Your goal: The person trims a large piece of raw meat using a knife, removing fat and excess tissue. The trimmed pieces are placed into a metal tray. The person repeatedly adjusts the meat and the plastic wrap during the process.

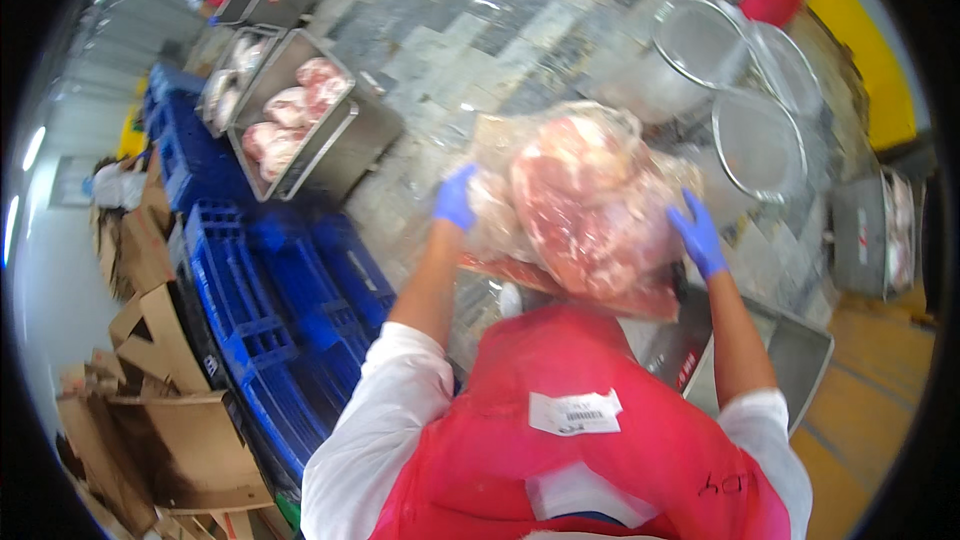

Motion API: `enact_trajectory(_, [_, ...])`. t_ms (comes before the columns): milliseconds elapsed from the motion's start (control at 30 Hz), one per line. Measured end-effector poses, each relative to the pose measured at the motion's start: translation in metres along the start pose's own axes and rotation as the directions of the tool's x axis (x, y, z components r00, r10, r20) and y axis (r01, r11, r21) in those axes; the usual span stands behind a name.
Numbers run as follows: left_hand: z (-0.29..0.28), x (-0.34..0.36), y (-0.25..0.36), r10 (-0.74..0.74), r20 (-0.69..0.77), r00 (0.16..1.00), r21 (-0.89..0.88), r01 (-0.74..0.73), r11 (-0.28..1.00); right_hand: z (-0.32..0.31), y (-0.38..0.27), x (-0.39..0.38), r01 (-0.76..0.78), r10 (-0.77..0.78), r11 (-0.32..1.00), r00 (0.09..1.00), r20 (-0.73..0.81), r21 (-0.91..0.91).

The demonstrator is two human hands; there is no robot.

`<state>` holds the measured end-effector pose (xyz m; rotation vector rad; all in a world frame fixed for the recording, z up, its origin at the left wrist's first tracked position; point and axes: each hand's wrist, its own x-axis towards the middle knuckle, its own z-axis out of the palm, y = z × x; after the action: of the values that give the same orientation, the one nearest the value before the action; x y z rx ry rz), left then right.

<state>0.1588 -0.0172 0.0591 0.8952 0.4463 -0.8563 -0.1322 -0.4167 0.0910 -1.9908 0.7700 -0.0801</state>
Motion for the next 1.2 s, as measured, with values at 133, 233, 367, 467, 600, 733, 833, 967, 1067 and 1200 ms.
enact_trajectory(133, [0.003,-0.036,-0.054,0.023,-0.131,0.991,0.141,-0.004,0.990,0.028,-0.014,-0.007,-0.185,0.132,0.820,0.982,0.136,0.542])
enact_trajectory(233, [0.005,-0.087,-0.057,-0.122,-0.013,0.993,0.065,0.122,0.990,0.037,-0.014,0.023,-0.147,0.093,0.831,0.988,0.127,0.537])
enact_trajectory(367, [-0.037,-0.079,-0.089,0.109,0.096,0.989,0.573,-0.144,0.807,0.048,-0.013,0.068,-0.037,0.023,0.930,0.999,0.042,0.365])
enact_trajectory(467, [-0.060,-0.076,-0.123,0.329,-0.009,0.944,0.743,-0.213,0.634,0.055,-0.047,0.077,-0.034,0.017,0.969,0.997,0.069,0.246])
enact_trajectory(600, [-0.077,-0.039,-0.143,0.205,-0.164,0.965,0.150,-0.181,0.972,0.046,-0.059,0.071,0.003,-0.030,0.982,0.990,0.139,0.189])
enact_trajectory(733, [-0.078,-0.037,-0.151,0.071,-0.151,0.986,-0.094,-0.086,0.992,0.043,-0.069,0.006,0.059,-0.108,0.969,0.974,0.199,0.239])
enact_trajectory(833, [-0.053,-0.075,-0.106,-0.062,-0.180,0.982,-0.015,0.061,0.998,0.049,-0.068,-0.031,0.034,-0.102,0.949,0.974,0.204,0.313])
enact_trajectory(967, [-0.014,-0.146,-0.039,0.079,0.013,0.997,0.053,-0.079,0.995,0.094,-0.048,-0.060,-0.406,0.358,0.723,0.912,0.201,0.559])
enact_trajectory(1067, [0.080,-0.186,-0.004,0.066,-0.137,0.988,0.122,-0.049,0.991,0.116,-0.030,-0.066,-0.624,0.259,0.342,0.781,0.568,0.703])
enact_trajectory(1200, [0.138,-0.192,0.026,-0.017,0.181,0.983,0.239,-0.028,0.971,0.115,-0.069,-0.078,-0.653,0.208,0.418,0.746,0.633,0.632])
